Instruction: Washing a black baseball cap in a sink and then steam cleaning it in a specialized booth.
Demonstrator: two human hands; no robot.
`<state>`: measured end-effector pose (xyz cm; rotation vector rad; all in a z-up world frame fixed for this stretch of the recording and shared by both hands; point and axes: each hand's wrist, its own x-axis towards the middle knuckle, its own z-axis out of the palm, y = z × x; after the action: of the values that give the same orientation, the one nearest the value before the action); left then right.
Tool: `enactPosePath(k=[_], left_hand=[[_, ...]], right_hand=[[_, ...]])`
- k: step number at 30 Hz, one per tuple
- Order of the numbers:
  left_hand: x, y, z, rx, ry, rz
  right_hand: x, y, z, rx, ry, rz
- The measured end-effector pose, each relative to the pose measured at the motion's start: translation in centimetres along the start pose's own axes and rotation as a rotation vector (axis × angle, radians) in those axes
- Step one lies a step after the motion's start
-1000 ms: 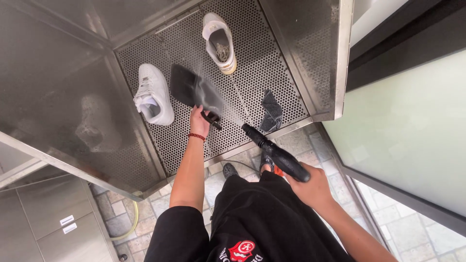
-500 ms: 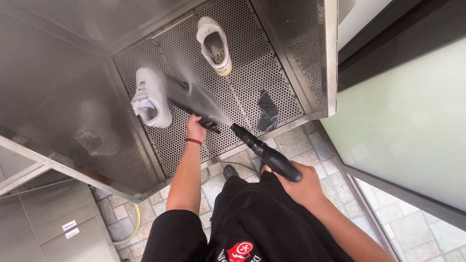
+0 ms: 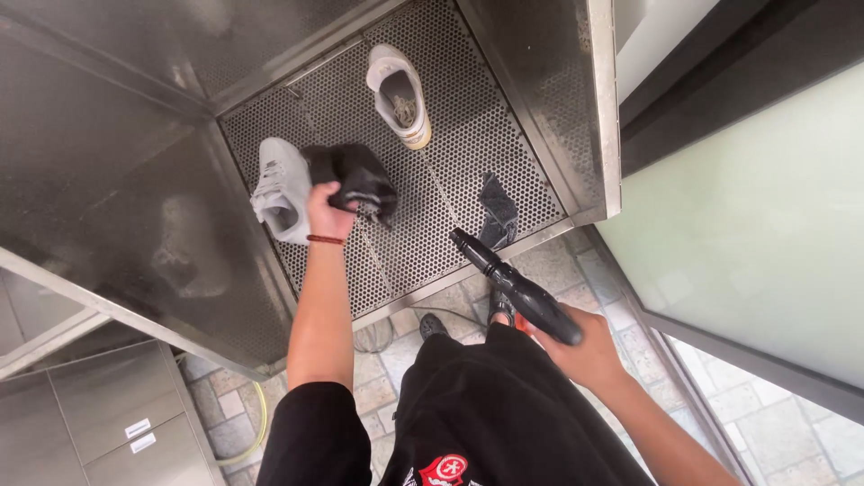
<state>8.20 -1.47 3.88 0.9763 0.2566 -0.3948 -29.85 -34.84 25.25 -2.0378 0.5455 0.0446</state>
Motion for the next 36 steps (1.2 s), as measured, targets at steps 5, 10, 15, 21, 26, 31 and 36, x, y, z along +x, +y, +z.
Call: enactPosePath(k=[5,10,15,21,26,31,36], left_hand=[[-4.4,1.2,1.4,-0.39,-0.2,0.003],[-8.1,-7.9,-1.8,-0.509,-0.008,-0.224],[-10.8,-7.3,0.3,-0.704,0.115,-0.269],[-6.6,-8.6,-2.2,-0.195,-0.251,-0.113],[-5.5,-9.2,-2.3,-0.253,-0.266,-0.098],[-7.1,-7.7,1.0,-0.355,-0.19,-0.212],[-7.2,-9.5,0.0,-0.449,-0.262,-0.37]], right_hand=[[-0.3,0.3,0.7,0.008,-0.006,0.026],[-1.1,1.2,1.4,-0.042,-0.028,-0.001],[-1.1,0.9,1.8,-0.103,-0.087,0.239],[-1.2,-0.1,2.4,-0.223,-0.021,0.224],[-1.0,-2.6,1.6,-0.208,0.028,0.24],[-0.6,-2.7,2.0,-0.187,0.042,0.219],[-0.5,-2.2,1.6,-0.175,0.056,0.299]])
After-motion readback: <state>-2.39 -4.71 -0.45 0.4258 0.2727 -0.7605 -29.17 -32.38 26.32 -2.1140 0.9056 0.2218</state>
